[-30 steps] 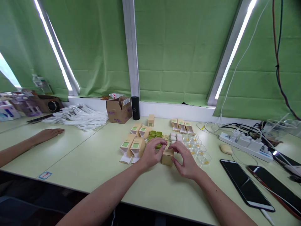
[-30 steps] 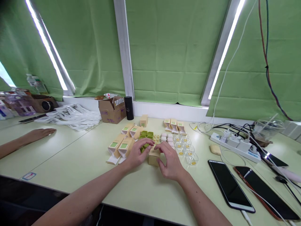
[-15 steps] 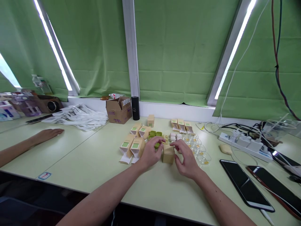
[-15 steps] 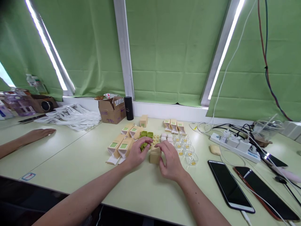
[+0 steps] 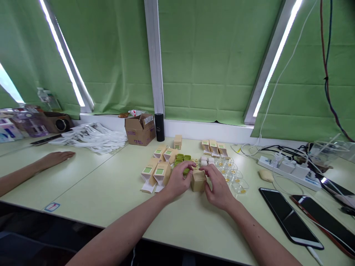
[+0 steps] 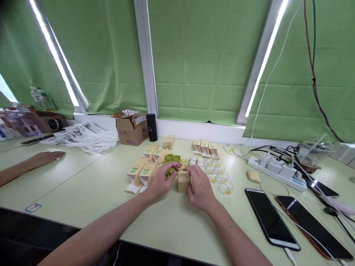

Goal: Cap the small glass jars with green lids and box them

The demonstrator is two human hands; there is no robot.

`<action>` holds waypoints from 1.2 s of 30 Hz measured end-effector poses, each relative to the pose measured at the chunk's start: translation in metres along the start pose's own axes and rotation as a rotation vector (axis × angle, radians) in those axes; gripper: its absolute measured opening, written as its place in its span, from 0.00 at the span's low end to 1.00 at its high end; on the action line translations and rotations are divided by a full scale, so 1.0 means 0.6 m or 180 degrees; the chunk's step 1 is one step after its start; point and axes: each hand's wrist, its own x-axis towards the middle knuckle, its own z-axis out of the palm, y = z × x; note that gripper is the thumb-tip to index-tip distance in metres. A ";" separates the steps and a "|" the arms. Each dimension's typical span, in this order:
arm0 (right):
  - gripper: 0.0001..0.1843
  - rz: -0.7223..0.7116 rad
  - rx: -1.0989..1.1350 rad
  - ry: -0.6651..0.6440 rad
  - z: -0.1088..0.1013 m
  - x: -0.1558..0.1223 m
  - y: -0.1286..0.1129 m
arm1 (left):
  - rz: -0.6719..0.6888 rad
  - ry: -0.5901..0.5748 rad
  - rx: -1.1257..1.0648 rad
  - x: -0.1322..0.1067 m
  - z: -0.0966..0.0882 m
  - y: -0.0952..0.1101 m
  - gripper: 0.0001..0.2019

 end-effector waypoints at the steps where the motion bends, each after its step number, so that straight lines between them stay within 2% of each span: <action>1: 0.29 0.0042 -0.0042 0.0026 0.001 0.000 0.001 | -0.0004 0.0018 0.0007 0.000 0.000 0.001 0.11; 6: 0.28 0.0407 -0.0443 0.0121 0.007 0.001 0.009 | -0.0002 0.0023 0.0001 0.000 -0.002 0.007 0.11; 9: 0.25 0.0852 -0.0740 0.0075 0.008 0.002 0.011 | -0.0078 -0.0006 -0.0001 -0.002 -0.001 0.007 0.12; 12: 0.19 0.1387 -0.1001 -0.0230 0.008 0.004 0.011 | -0.0104 0.0080 0.0108 -0.002 0.000 0.004 0.11; 14: 0.15 0.1582 -0.1108 -0.0508 0.009 0.004 0.011 | -0.0145 0.0153 0.0184 -0.002 0.001 0.001 0.11; 19: 0.15 0.1575 -0.1199 -0.0924 0.012 0.002 0.013 | -0.0047 0.0181 0.0455 -0.002 -0.001 -0.002 0.12; 23: 0.15 0.1580 -0.1168 -0.0998 0.012 0.002 0.016 | 0.0211 -0.0111 0.0616 -0.006 0.000 0.004 0.14; 30: 0.12 0.1562 -0.1132 -0.0954 0.013 0.000 0.017 | 0.0275 -0.0959 0.0952 -0.003 0.000 0.023 0.27; 36: 0.11 0.1511 -0.1129 -0.0954 0.012 0.001 0.015 | 0.0316 -0.1323 0.1343 0.011 0.001 0.034 0.28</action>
